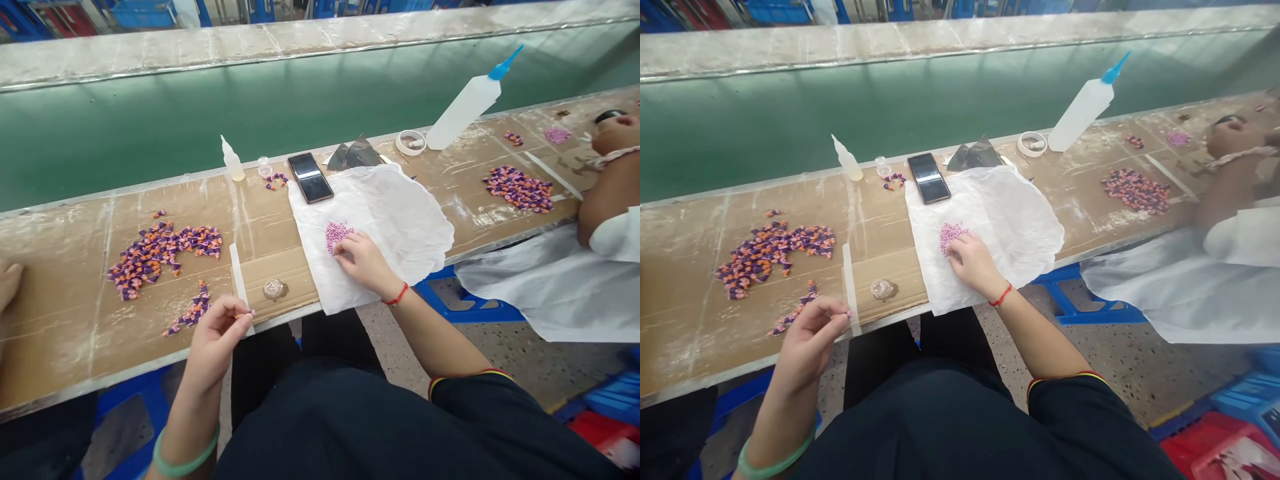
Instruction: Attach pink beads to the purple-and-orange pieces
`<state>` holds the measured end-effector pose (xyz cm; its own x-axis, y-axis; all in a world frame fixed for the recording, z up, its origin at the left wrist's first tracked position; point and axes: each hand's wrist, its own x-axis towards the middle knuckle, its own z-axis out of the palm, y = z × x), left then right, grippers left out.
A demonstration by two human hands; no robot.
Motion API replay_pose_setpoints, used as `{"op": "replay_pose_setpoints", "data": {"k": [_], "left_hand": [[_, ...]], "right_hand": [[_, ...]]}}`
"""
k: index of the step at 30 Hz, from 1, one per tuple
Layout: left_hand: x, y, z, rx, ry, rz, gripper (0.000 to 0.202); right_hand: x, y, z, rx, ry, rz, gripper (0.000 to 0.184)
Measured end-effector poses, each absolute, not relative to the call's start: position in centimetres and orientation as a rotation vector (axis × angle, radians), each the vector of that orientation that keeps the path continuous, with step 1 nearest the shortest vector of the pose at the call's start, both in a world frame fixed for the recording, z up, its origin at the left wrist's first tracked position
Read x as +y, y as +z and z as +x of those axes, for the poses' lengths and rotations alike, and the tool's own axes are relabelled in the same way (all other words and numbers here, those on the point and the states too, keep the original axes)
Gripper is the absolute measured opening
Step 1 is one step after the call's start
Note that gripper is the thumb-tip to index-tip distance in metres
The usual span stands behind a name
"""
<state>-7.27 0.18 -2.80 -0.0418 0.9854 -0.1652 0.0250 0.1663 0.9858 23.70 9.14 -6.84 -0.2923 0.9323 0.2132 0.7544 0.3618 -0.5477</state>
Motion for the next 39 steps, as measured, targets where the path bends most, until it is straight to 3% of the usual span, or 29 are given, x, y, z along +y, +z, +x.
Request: {"op": "replay_pose_setpoints", "data": {"k": [28,39], "left_hand": [[-0.7,-2.8,-4.1,1.308,0.912,1.272,0.027],[1.7,-1.3,0.9,1.183,0.96,1.416,0.015]], "right_hand": [[9.2,-7.1,23.4,-2.427,0.286,-1.379,0.017],[4.4,-0.4,19.8,-2.393,0.442,-0.88,0.016]]}}
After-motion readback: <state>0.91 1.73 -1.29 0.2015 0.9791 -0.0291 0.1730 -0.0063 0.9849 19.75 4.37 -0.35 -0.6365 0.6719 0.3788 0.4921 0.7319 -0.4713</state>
